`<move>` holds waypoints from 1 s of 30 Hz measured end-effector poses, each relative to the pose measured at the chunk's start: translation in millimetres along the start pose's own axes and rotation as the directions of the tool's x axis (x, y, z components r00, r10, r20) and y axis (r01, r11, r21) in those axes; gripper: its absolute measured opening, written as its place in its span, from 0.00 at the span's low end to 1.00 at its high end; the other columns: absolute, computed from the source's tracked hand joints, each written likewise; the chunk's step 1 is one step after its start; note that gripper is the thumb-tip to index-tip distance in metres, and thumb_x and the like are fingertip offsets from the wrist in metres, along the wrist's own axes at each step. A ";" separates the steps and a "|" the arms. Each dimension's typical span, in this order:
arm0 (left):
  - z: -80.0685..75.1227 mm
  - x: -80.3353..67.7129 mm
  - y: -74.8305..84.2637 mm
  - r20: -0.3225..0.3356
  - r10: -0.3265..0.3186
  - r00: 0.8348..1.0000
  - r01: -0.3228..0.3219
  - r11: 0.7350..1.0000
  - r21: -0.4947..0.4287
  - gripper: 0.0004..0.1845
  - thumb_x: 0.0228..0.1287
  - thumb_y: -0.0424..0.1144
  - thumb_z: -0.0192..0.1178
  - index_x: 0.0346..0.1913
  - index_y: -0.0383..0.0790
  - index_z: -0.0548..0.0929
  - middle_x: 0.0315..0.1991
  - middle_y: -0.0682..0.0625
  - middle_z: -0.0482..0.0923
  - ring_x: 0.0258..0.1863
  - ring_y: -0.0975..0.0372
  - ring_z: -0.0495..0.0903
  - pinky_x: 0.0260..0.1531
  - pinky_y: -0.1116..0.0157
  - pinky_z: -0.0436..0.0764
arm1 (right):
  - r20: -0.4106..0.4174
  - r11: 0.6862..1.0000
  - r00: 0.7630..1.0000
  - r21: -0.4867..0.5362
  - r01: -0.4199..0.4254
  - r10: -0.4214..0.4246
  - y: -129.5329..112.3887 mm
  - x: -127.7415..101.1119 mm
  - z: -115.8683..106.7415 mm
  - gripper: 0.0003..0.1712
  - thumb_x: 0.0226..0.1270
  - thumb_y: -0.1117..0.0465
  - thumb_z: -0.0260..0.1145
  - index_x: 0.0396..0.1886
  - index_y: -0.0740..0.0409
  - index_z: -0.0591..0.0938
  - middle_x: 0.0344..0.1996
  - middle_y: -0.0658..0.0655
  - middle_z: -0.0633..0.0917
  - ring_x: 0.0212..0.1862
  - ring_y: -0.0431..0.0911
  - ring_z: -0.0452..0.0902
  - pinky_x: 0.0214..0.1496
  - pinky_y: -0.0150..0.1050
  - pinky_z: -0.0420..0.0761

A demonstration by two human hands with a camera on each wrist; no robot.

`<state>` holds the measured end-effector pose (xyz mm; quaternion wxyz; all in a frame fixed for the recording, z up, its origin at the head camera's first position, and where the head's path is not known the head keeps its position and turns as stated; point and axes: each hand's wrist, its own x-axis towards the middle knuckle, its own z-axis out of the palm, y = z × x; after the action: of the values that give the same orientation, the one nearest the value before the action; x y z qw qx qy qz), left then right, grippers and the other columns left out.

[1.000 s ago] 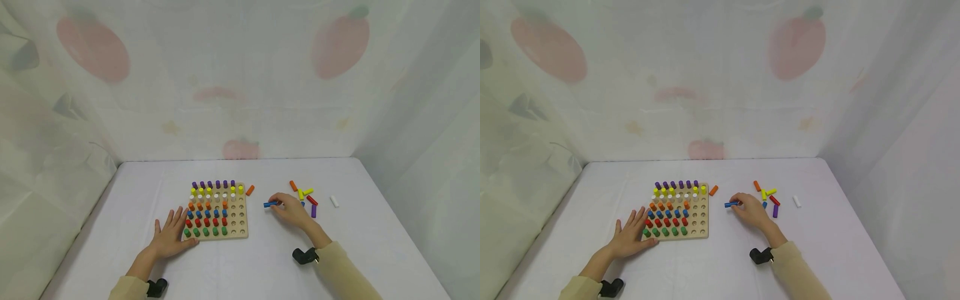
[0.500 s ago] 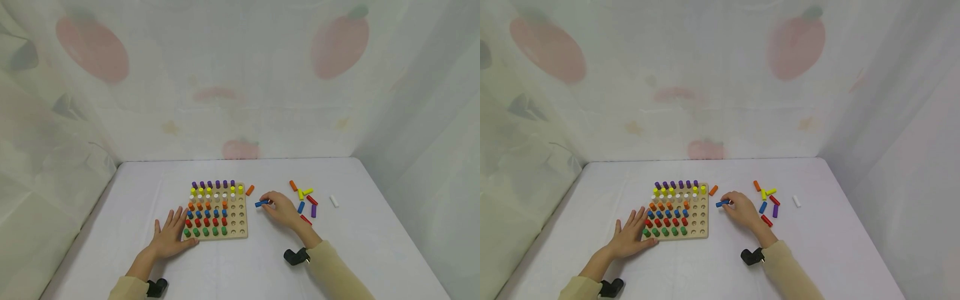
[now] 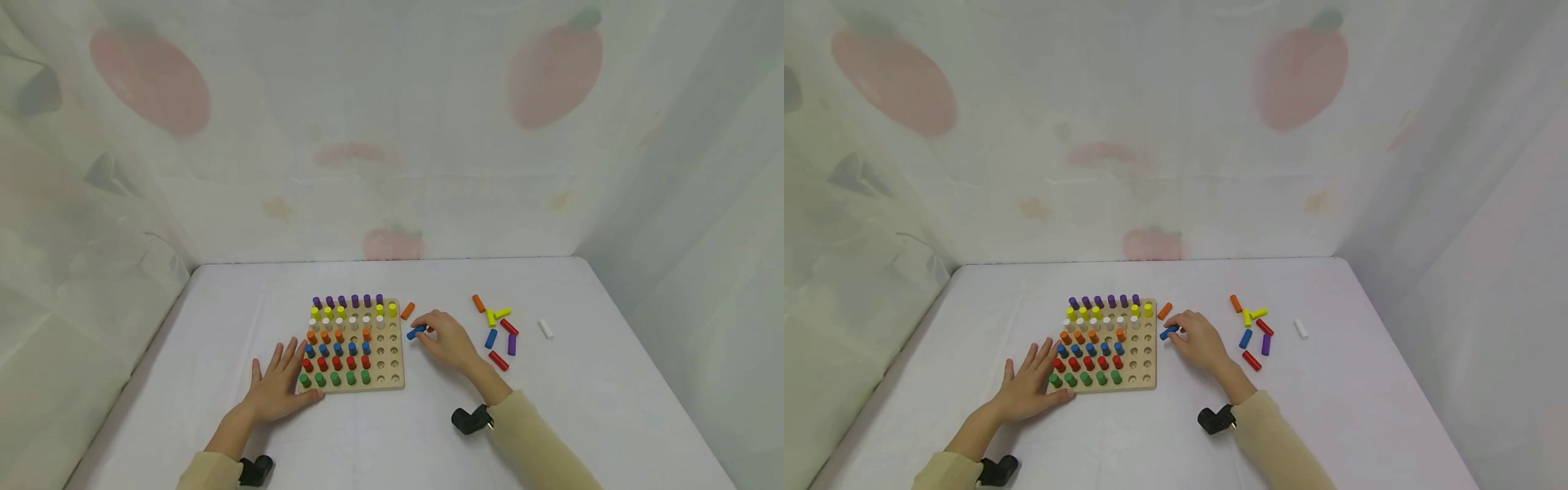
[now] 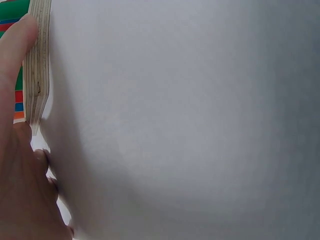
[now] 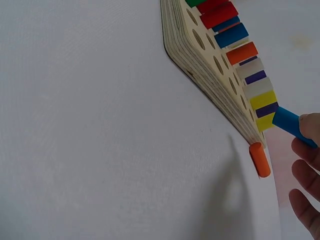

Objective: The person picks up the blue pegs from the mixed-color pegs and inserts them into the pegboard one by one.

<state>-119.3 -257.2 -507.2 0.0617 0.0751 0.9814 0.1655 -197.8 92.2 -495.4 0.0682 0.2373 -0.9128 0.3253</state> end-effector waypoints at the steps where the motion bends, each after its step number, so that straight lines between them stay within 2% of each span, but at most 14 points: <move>1: -0.5 -0.2 0.3 -0.001 0.000 1.000 0.000 1.000 0.001 0.56 0.45 0.73 0.55 0.72 0.45 0.50 0.73 0.41 0.44 0.70 0.41 0.40 0.57 0.31 0.31 | 0.001 1.000 1.000 -0.002 0.007 -0.007 -1.3 0.5 1.0 0.10 0.60 0.58 0.65 0.43 0.47 0.82 0.35 0.43 0.80 0.38 0.38 0.73 0.41 0.31 0.77; 8: 0.1 -0.7 0.4 -0.015 0.010 1.000 -0.010 1.000 -0.022 0.55 0.45 0.72 0.56 0.72 0.45 0.51 0.73 0.40 0.45 0.70 0.41 0.40 0.57 0.31 0.31 | 0.023 1.000 1.000 -0.010 0.018 -0.018 -12.3 4.1 6.0 0.10 0.59 0.58 0.66 0.42 0.48 0.82 0.35 0.44 0.79 0.38 0.37 0.73 0.41 0.29 0.77; 12: 3.8 -0.3 -2.8 -0.034 0.032 0.999 -0.033 0.998 -0.048 0.55 0.45 0.70 0.58 0.72 0.45 0.51 0.72 0.39 0.46 0.70 0.40 0.41 0.56 0.30 0.29 | 0.023 0.998 0.998 -0.032 0.052 -0.052 -16.7 5.9 8.8 0.10 0.60 0.58 0.66 0.42 0.49 0.82 0.35 0.44 0.79 0.37 0.37 0.73 0.40 0.29 0.77; 17: 5.1 -0.4 -3.5 -0.027 0.027 0.999 -0.028 0.999 -0.042 0.56 0.45 0.71 0.57 0.73 0.46 0.49 0.73 0.40 0.44 0.70 0.41 0.39 0.57 0.31 0.28 | 0.021 0.995 0.996 -0.045 0.087 -0.087 -21.3 7.0 12.6 0.12 0.60 0.58 0.66 0.44 0.51 0.81 0.36 0.45 0.80 0.37 0.37 0.72 0.39 0.28 0.77; 22: 0.4 -0.4 0.1 -0.014 0.013 1.000 -0.013 1.000 -0.028 0.56 0.45 0.72 0.57 0.72 0.44 0.50 0.72 0.39 0.45 0.70 0.40 0.40 0.57 0.31 0.31 | 0.041 0.996 0.996 -0.040 0.080 -0.078 -24.5 7.8 16.5 0.15 0.60 0.58 0.65 0.47 0.51 0.79 0.39 0.45 0.80 0.38 0.38 0.73 0.40 0.27 0.76; 30: -2.7 -0.7 1.9 0.011 -0.002 1.000 0.002 1.000 -0.001 0.56 0.46 0.73 0.55 0.73 0.45 0.50 0.73 0.41 0.44 0.71 0.41 0.39 0.57 0.31 0.31 | 0.051 0.998 0.997 -0.020 0.062 -0.061 -32.2 9.6 18.6 0.14 0.59 0.57 0.67 0.44 0.52 0.77 0.35 0.46 0.80 0.37 0.39 0.73 0.37 0.27 0.76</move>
<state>-118.7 -256.3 -504.0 0.0672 0.0751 0.9811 0.1653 -190.3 55.1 -489.2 0.0575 0.2728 -0.9099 0.3070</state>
